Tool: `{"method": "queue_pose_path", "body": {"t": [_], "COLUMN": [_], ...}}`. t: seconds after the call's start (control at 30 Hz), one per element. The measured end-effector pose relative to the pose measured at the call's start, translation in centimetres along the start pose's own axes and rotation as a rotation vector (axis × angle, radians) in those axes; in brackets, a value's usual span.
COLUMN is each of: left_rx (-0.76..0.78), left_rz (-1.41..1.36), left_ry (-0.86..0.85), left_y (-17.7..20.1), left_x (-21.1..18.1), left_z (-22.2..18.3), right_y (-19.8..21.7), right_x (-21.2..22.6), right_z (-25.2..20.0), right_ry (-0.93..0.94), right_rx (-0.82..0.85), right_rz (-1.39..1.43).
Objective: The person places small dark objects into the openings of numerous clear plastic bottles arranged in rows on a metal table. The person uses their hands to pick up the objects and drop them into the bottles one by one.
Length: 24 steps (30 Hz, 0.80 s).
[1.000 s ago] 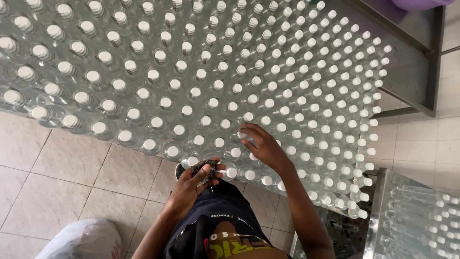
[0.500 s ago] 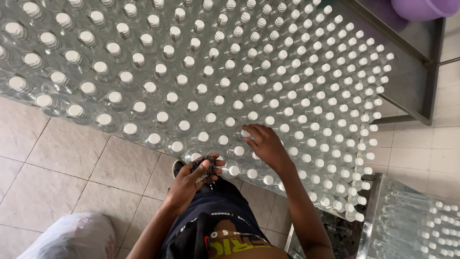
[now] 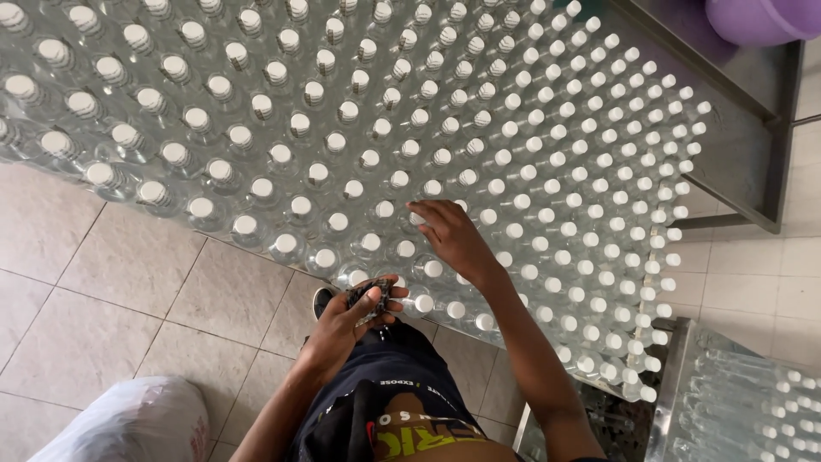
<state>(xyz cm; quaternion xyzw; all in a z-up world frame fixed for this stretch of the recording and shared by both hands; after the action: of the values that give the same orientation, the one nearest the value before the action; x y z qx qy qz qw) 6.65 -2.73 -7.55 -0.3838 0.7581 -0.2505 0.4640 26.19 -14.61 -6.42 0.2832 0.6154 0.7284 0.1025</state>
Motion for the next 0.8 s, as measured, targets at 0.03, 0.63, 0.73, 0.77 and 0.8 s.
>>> {"method": "queue_pose_path", "body": {"t": [0.03, 0.63, 0.73, 0.77, 0.8], "left_rx": [-0.002, 0.015, -0.004, -0.017, -0.028], "left_rz": [-0.002, -0.028, -0.030, -0.033, -0.034], "left_ry": [-0.005, -0.059, -0.079, -0.082, -0.081], "left_y": [0.2, -0.6, 0.2, 0.5, 0.7], "left_x": [0.1, 0.3, 0.5, 0.5, 0.6], "left_z": [0.0, -0.7, -1.0, -1.1, -1.2], "right_y": [0.2, -1.0, -1.6, -1.7, -1.8], "right_x": [0.1, 4.3, 4.5, 4.6, 4.6], "right_z": [0.3, 4.6, 5.3, 5.4, 5.5], "right_ry": [0.005, 0.180, 0.167, 0.168, 0.167], "right_rx": [0.001, -0.031, 0.041, 0.051, 0.059], "right_rz": [0.000, 0.063, 0.031, 0.027, 0.023]}}
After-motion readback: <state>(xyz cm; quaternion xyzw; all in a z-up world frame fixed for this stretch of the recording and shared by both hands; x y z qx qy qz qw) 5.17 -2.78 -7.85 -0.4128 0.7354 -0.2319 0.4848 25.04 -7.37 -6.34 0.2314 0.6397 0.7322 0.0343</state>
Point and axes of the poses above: each hand's wrist, its own z-axis towards the middle knuckle, its own y-axis out of the back of the hand, x = y × z, the point moved 8 cm from there along z, towards the middle knuckle, and after that the axes turned 6 degrees about -z, right-handed, at the moved point
